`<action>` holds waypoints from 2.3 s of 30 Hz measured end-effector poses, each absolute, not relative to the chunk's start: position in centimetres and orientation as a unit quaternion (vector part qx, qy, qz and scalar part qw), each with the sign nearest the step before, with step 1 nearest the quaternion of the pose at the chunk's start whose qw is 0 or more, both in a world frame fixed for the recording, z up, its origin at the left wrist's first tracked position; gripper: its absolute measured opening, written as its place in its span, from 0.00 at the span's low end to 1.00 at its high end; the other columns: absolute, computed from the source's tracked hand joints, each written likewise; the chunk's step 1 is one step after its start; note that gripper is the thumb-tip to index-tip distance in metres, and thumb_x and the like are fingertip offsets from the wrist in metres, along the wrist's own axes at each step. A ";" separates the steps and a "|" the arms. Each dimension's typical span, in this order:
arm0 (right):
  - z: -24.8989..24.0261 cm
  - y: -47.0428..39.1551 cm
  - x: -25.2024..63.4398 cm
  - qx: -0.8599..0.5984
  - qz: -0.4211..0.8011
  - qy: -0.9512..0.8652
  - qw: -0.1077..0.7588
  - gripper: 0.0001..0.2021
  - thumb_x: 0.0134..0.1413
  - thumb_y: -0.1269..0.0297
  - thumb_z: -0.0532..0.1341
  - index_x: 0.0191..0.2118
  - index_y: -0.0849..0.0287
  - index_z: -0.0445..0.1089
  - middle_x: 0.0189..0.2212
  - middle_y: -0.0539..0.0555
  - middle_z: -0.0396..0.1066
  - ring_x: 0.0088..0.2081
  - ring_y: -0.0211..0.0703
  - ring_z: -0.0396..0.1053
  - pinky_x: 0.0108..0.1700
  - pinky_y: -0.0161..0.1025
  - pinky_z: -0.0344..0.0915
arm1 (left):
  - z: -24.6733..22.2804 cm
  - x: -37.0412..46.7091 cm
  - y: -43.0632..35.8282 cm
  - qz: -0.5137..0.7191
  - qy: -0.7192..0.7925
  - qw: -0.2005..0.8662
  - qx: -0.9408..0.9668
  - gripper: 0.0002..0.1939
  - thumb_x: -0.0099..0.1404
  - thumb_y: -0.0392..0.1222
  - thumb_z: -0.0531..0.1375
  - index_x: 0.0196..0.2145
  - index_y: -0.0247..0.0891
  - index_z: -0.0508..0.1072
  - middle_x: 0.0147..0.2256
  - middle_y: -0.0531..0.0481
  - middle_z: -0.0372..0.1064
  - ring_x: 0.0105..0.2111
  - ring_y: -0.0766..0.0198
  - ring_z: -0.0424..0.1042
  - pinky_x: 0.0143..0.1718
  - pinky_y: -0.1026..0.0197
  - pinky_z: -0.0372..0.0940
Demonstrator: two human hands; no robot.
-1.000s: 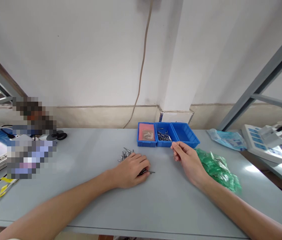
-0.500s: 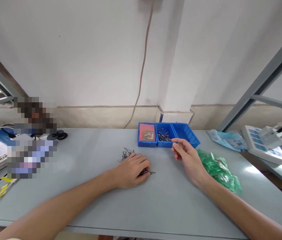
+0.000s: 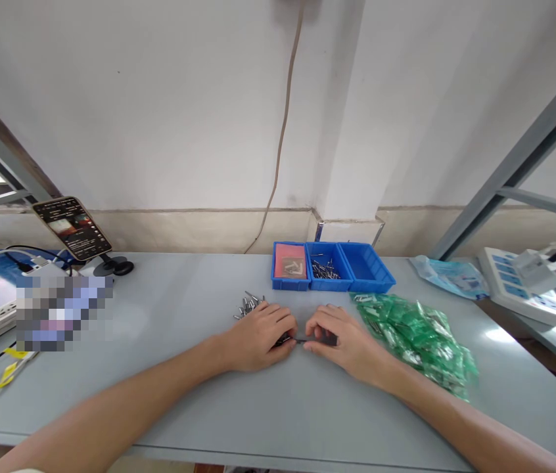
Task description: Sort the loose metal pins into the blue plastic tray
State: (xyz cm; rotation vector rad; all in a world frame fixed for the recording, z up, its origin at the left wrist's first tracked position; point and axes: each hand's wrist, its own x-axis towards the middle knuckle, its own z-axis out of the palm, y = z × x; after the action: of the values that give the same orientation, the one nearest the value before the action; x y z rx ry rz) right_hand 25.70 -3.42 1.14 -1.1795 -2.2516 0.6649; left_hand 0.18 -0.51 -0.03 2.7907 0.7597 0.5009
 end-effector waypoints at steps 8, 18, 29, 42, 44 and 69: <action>0.4 -3.3 25.5 -0.417 0.228 -0.853 0.216 0.06 0.70 0.65 0.64 0.38 0.54 0.71 0.35 0.49 0.72 0.39 0.45 0.69 0.46 0.44 0.59 | 0.2 0.2 -0.6 0.162 0.264 0.108 0.945 0.04 0.76 0.40 0.57 0.41 0.40 0.65 0.40 0.51 0.69 0.39 0.59 0.67 0.45 0.56 0.57; 0.5 -3.2 25.5 -0.414 0.219 -0.863 0.188 0.08 0.74 0.65 0.59 0.37 0.54 0.65 0.35 0.50 0.71 0.40 0.47 0.66 0.48 0.46 0.61 | 0.3 0.3 -0.6 0.169 0.266 0.121 0.941 0.04 0.75 0.40 0.58 0.41 0.40 0.66 0.39 0.50 0.70 0.40 0.59 0.67 0.46 0.56 0.57; 0.5 -2.8 26.5 -0.472 0.311 -0.790 0.237 0.08 0.74 0.60 0.56 0.40 0.53 0.66 0.34 0.49 0.70 0.34 0.43 0.65 0.37 0.39 0.61 | 0.3 0.3 -0.5 0.167 0.262 0.110 0.944 0.04 0.75 0.42 0.58 0.44 0.40 0.66 0.42 0.49 0.72 0.41 0.58 0.69 0.46 0.55 0.58; 0.2 -2.7 26.2 -0.487 0.350 -0.752 0.274 0.07 0.66 0.63 0.62 0.34 0.55 0.66 0.29 0.47 0.68 0.31 0.40 0.63 0.33 0.38 0.59 | 0.1 0.3 -0.4 0.168 0.262 0.112 0.944 0.05 0.75 0.42 0.59 0.44 0.40 0.66 0.42 0.50 0.72 0.42 0.58 0.70 0.46 0.55 0.58; 0.2 -2.7 26.1 -0.487 0.350 -0.749 0.280 0.07 0.65 0.65 0.63 0.34 0.54 0.65 0.28 0.46 0.66 0.30 0.40 0.62 0.33 0.37 0.59 | 0.1 0.3 -0.4 0.171 0.262 0.109 0.944 0.05 0.75 0.42 0.60 0.44 0.40 0.66 0.42 0.50 0.72 0.42 0.58 0.69 0.46 0.55 0.58; 0.6 -2.9 26.4 -0.452 0.319 -0.777 0.300 0.08 0.76 0.57 0.55 0.45 0.52 0.69 0.40 0.52 0.73 0.41 0.46 0.70 0.45 0.42 0.66 | 0.3 0.3 -0.4 0.162 0.261 0.113 0.945 0.04 0.75 0.42 0.59 0.43 0.40 0.66 0.41 0.50 0.72 0.41 0.58 0.69 0.45 0.56 0.57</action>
State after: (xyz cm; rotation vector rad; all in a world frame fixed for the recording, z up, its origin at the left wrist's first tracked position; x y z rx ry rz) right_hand 26.36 -2.92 0.60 -1.1988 -2.0632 0.8456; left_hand 0.28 -0.41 0.29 2.7728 0.7653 0.4740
